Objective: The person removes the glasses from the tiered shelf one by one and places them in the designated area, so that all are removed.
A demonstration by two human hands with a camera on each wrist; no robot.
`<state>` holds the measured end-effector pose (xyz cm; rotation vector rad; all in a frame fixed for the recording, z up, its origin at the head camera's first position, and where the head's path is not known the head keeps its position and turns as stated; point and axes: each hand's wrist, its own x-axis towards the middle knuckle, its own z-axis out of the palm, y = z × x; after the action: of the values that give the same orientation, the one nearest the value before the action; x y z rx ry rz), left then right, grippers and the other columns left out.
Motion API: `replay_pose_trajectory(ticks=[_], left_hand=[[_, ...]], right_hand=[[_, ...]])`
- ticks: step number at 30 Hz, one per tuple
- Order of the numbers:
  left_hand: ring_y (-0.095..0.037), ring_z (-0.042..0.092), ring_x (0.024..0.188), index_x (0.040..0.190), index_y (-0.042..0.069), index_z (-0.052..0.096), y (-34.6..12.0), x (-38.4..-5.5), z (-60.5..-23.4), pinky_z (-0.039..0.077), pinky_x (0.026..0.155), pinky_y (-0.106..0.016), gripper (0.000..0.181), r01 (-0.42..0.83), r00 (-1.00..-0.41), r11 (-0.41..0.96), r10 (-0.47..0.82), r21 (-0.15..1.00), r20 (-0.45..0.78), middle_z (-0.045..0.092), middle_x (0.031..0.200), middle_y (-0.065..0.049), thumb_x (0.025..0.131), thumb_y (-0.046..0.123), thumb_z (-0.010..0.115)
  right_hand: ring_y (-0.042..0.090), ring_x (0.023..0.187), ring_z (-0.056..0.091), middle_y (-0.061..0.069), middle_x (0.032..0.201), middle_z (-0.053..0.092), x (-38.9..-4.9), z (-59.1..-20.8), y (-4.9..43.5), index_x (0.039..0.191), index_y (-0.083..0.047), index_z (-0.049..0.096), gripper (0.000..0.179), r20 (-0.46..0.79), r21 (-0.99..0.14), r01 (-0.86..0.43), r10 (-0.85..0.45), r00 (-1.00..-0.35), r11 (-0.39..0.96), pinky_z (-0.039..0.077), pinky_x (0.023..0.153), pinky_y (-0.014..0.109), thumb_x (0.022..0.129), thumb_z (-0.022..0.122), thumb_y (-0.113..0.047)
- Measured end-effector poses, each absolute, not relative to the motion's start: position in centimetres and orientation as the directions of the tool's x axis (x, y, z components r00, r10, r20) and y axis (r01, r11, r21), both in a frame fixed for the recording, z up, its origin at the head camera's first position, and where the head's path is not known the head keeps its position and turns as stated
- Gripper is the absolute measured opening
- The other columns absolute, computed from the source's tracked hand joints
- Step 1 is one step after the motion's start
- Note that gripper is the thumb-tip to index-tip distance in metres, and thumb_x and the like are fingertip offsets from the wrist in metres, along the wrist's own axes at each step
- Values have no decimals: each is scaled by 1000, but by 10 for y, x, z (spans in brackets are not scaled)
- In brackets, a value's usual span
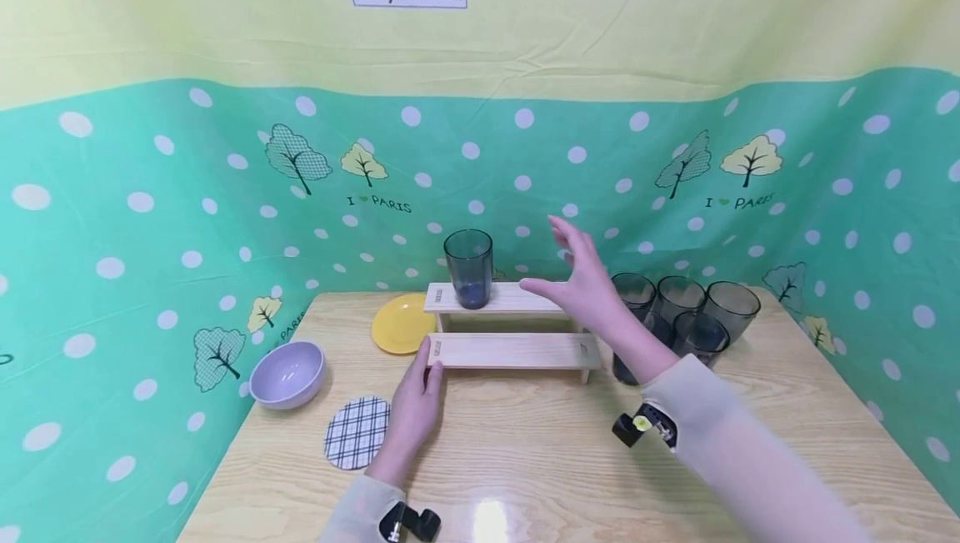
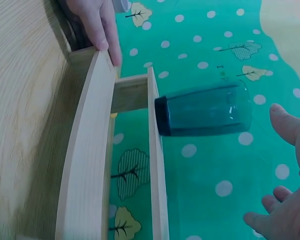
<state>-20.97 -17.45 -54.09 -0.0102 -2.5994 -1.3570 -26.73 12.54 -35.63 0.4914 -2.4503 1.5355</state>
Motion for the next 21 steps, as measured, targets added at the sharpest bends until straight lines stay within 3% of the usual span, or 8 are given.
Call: replay_pose_trajectory(ticks=[6, 21], left_hand=[[-35, 34, 162, 176, 14, 28, -175, -210, -539, 29, 133, -54, 62, 98, -980, 576, -88, 811, 181, 33, 178, -10, 121, 35, 46], [-35, 36, 161, 176, 13, 29, -175, -209, -540, 31, 132, -54, 62, 107, -978, 581, -85, 807, 190, 35, 177, -11, 121, 35, 47]], right_hand=[[29, 158, 36, 14, 169, 35, -275, -360, 107, 175, -23, 30, 104, 344, -841, -385, -174, -923, 379, 33, 132, 49, 93, 94, -25], [32, 155, 42, 15, 167, 40, -292, -365, 69, 175, -23, 30, 107, 328, -833, -382, -198, -924, 400, 44, 125, 52, 91, 96, -28]])
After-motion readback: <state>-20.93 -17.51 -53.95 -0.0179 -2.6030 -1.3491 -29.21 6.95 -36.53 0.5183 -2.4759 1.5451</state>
